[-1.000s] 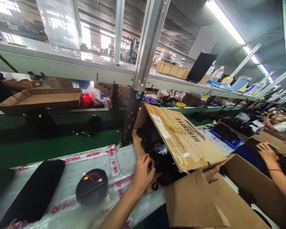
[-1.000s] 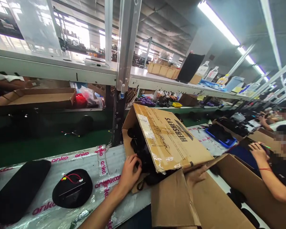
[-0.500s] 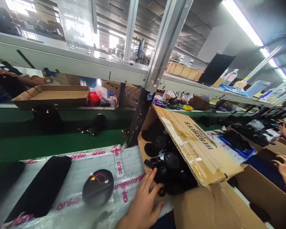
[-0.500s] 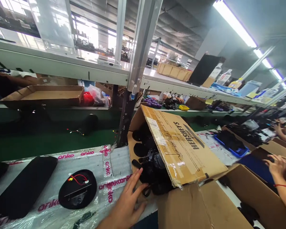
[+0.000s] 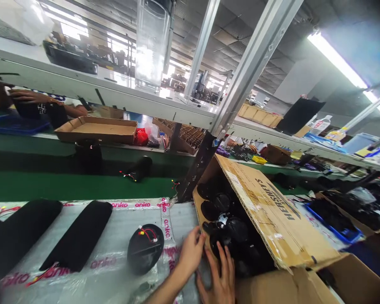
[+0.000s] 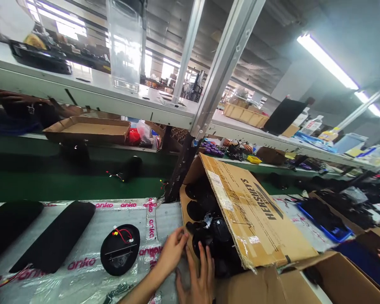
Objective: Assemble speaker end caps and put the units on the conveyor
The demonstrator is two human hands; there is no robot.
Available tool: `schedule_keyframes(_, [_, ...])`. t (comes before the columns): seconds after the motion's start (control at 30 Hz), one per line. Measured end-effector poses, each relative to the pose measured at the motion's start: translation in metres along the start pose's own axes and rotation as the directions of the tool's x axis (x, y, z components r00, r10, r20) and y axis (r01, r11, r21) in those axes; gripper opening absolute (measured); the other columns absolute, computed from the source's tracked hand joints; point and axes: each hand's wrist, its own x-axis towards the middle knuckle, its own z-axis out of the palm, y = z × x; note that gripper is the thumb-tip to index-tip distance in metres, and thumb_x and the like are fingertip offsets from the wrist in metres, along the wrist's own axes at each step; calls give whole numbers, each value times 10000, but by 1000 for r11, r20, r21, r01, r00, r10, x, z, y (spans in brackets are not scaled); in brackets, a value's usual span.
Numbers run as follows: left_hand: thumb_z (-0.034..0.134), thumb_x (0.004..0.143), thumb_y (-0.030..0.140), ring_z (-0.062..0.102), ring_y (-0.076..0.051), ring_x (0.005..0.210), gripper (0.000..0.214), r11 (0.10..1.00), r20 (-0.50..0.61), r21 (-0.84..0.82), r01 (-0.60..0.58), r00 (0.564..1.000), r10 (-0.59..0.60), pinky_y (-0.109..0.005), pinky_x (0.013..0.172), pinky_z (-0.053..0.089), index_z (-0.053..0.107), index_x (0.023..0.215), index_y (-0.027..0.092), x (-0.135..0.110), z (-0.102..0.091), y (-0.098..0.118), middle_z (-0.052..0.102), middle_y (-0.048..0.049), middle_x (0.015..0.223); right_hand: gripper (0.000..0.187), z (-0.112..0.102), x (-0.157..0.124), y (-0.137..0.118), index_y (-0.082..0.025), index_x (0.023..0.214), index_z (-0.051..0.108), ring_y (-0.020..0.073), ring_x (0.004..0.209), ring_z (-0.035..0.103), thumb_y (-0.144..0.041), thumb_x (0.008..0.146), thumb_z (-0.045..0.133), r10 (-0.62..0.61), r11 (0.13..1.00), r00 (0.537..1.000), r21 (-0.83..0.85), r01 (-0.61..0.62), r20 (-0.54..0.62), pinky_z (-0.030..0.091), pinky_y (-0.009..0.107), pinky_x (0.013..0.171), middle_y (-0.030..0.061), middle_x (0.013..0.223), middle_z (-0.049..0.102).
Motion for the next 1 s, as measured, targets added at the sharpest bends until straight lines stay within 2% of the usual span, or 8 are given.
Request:
schedule_keyframes(0.07, [745,887,416,739,-362,1138,347,999,18,48,-3,1000,2,-493,1067,570,710,1153,195,2,12,2,803,-111,1010,570,0,-10,23,-262,1601,569,463,1428,585,-251,1031,579,-36,999,999,13,36,-28,607,629,968,180,1592,591])
schedule_keyframes(0.2, [761,830,283,711,-267,757,194,994,106,94,53,992,-63,-415,789,633,646,970,214,-8,35,-1,710,-26,771,683,-14,-33,67,-387,1663,494,399,1232,759,-153,1024,551,-68,995,996,67,73,-64,678,563,911,84,1461,724])
schedule_keyframes(0.27, [769,797,226,669,-222,703,225,992,133,88,86,986,-97,-352,692,618,590,933,224,-14,44,-6,658,1,757,680,-24,-42,83,-435,1640,518,372,1136,812,-161,1021,583,-117,991,992,58,120,-43,709,518,896,30,1386,778])
schedule_keyframes(0.43, [760,795,231,678,-208,781,353,980,199,18,199,960,-199,-324,624,629,489,1021,238,-22,64,-18,633,-9,933,610,-53,-53,106,-350,1684,468,323,1226,793,-192,1095,505,-162,984,984,87,155,72,695,424,993,60,1451,748])
schedule_keyframes(0.6, [827,789,378,765,-242,890,498,951,313,-57,303,910,-271,-386,738,669,470,1109,244,-28,77,-23,669,-44,1076,529,-76,-56,110,-302,1634,544,262,1342,731,-192,1120,480,-132,987,984,113,118,121,645,328,1076,60,1523,699])
schedule_keyframes(0.73, [865,762,535,800,-263,937,652,936,360,-82,341,886,-292,-420,851,646,482,1202,246,-32,55,-22,694,-60,1110,492,-67,-55,88,-228,1540,621,296,1453,643,-105,1093,459,-66,994,984,94,51,164,640,424,1109,105,1546,674])
schedule_keyframes(0.9, [919,762,569,824,-278,995,869,923,473,3,384,813,-339,-431,925,622,506,1447,228,-64,-10,-7,756,-106,1149,454,-63,-57,63,-238,1448,662,322,1532,558,-95,1044,510,-30,994,970,105,5,241,598,550,1165,98,1577,651])
schedule_keyframes(1.0, [920,780,605,831,-293,1014,792,925,538,76,373,766,-353,-428,920,626,633,1400,205,-86,-50,11,783,-141,1181,461,-71,-56,50,-233,1468,646,359,1554,522,-168,1019,568,-5,992,961,121,-30,278,577,607,1173,119,1627,597])
